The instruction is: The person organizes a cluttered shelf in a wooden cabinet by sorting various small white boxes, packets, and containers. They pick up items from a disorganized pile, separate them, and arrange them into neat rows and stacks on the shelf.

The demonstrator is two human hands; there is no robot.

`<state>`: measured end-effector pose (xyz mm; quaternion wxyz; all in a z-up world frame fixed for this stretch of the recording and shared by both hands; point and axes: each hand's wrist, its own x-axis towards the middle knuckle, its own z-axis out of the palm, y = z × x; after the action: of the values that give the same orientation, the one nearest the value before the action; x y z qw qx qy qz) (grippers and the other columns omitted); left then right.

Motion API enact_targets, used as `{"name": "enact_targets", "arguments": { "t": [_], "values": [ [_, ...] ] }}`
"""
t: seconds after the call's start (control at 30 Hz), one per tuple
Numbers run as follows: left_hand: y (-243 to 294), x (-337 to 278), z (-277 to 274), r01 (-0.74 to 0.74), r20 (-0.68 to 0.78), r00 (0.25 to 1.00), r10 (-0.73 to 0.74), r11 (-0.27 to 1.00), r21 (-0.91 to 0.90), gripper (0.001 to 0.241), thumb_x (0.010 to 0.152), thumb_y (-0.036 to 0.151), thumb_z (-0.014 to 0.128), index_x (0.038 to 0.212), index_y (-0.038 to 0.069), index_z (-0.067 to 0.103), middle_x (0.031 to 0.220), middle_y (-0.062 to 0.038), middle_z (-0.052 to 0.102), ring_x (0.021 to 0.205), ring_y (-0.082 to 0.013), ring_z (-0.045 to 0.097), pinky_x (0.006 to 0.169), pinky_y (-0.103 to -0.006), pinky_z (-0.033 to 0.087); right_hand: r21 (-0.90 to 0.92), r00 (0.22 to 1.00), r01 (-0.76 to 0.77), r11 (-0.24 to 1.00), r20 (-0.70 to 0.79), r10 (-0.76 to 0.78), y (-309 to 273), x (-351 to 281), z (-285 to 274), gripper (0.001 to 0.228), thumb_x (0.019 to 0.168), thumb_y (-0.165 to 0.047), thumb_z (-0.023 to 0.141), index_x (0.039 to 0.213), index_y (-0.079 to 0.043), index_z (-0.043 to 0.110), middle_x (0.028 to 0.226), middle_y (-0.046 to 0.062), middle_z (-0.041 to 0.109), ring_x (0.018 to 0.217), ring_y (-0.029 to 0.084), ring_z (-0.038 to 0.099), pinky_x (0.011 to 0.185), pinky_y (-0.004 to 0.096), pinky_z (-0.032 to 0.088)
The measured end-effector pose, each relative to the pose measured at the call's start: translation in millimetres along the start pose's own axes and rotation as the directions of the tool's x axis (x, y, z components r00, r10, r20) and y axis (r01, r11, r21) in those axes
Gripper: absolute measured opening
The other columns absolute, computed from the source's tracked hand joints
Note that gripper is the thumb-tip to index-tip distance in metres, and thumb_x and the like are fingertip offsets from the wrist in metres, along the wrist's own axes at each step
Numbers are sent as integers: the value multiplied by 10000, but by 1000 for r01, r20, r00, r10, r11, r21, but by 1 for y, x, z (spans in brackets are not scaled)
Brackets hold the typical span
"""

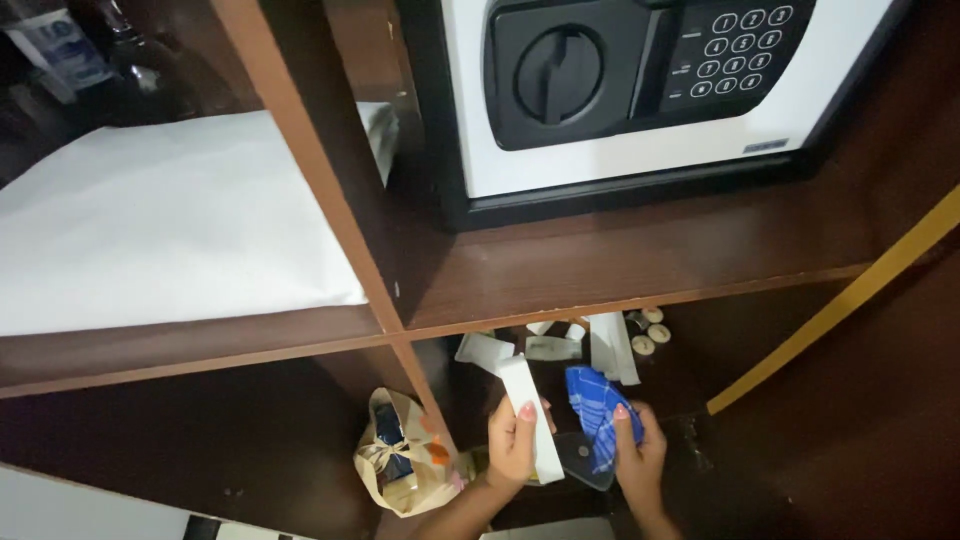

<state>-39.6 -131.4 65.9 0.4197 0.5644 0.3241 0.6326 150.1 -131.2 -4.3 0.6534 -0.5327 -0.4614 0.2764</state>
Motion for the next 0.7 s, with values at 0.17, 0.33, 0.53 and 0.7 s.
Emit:
{"name": "enact_targets", "arguments": {
  "t": [0.17, 0.33, 0.53, 0.7],
  "values": [
    [17, -15, -8, 34, 62, 998, -33, 999, -20, 289, 1040, 186, 461, 1032, -33, 650, 725, -99, 668, 600, -162, 581, 582, -279, 482, 12, 999, -43, 999, 10, 42, -11, -26, 8, 185, 974, -167, 619, 1012, 1, 686, 744, 38, 652, 621, 111, 530, 582, 249, 465],
    [26, -30, -14, 211, 141, 969, -200, 976, -62, 282, 1022, 167, 468, 1038, -28, 673, 699, -108, 689, 566, -163, 582, 542, -283, 473, 87, 970, -237, 968, -43, 241, -23, -67, -3, 312, 1004, -284, 590, 983, 4, 708, 717, 39, 625, 599, 111, 513, 562, 259, 453],
    [6, -57, -14, 396, 275, 896, -350, 908, -134, 320, 1059, 230, 450, 1094, -15, 653, 782, -105, 690, 608, -142, 562, 561, -275, 447, 533, 838, -436, 725, -53, 543, -61, -138, -25, 524, 957, -275, 600, 1371, 44, 583, 1116, 203, 665, 885, 242, 611, 749, 337, 488],
    [4, -90, -11, 489, 423, 815, -396, 861, -138, 407, 1061, 378, 437, 1087, 15, 620, 704, -59, 623, 553, -156, 579, 518, -302, 469, 573, 659, -541, 615, -165, 733, -44, -225, -43, 695, 759, 85, 598, 1449, 16, 555, 1118, 252, 648, 979, 358, 575, 938, 470, 422]
  ]
}}
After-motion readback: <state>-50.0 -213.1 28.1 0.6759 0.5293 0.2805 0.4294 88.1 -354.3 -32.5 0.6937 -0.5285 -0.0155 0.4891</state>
